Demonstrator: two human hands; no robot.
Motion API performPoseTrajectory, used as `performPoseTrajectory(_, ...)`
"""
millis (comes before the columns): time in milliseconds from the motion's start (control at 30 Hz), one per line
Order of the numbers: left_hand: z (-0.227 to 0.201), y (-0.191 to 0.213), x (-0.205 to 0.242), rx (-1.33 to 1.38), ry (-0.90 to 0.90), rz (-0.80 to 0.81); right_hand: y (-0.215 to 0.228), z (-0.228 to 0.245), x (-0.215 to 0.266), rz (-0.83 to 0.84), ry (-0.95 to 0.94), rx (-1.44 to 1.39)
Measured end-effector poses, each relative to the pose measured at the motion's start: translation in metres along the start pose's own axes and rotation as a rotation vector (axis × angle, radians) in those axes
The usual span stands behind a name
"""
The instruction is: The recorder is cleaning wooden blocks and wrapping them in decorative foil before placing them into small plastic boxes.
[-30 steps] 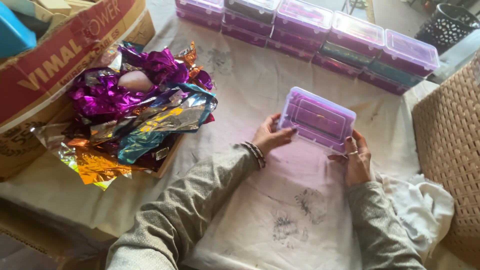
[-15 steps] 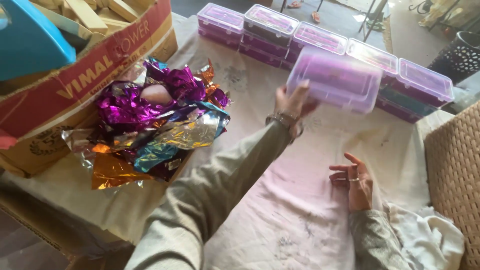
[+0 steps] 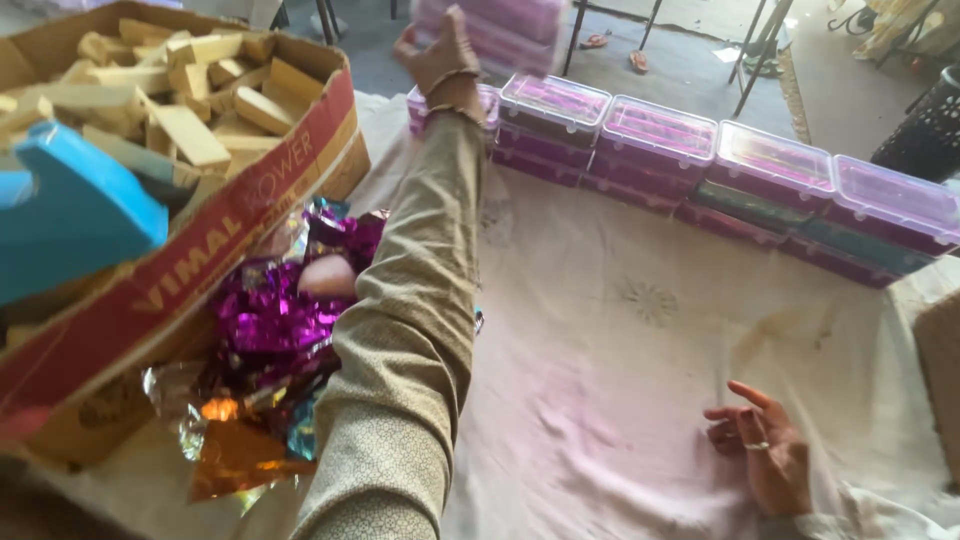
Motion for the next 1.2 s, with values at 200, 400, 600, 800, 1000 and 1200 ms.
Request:
performPoseTrajectory(200,0.021,0.070,-0.036,-0.145,0.157,-0.095,0.026,-0.026,-0.002,-0.054,-0.019,0.019)
performPoseTrajectory(400,0.052,0.081,-0.040,-0.386,0.300,-0.080,0.018,-0.014,0.010,-0.125,0.004,0.085)
performPoseTrajectory(600,0.163,0.071,-0.066,-0.528,0.389,0.061,0.007,0.000,0.019,-0.163,0.003,0.132)
performPoseTrajectory(800,0.068,0.074,-0.005,-0.727,0.094,-0.095,0.004,0.005,0.015,-0.173,0.021,0.146)
performPoseTrajectory(1000,0.156,0.040,-0.050,-0.806,-0.102,0.099,-0.004,0.014,0.017,-0.195,0.005,0.198)
performPoseTrajectory(1200,0.180,0.015,-0.051,-0.915,-0.191,0.392,0.001,0.005,0.014,-0.168,0.014,0.171)
Point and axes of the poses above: each hand's wrist, its own x-axis away from the middle knuckle, its own y-axis out of the back of the hand, z = x × y, the point moved 8 cm from there along -x, towards the middle knuckle, and after that the axes turned 15 degrees about -x, right-handed, at the moved point
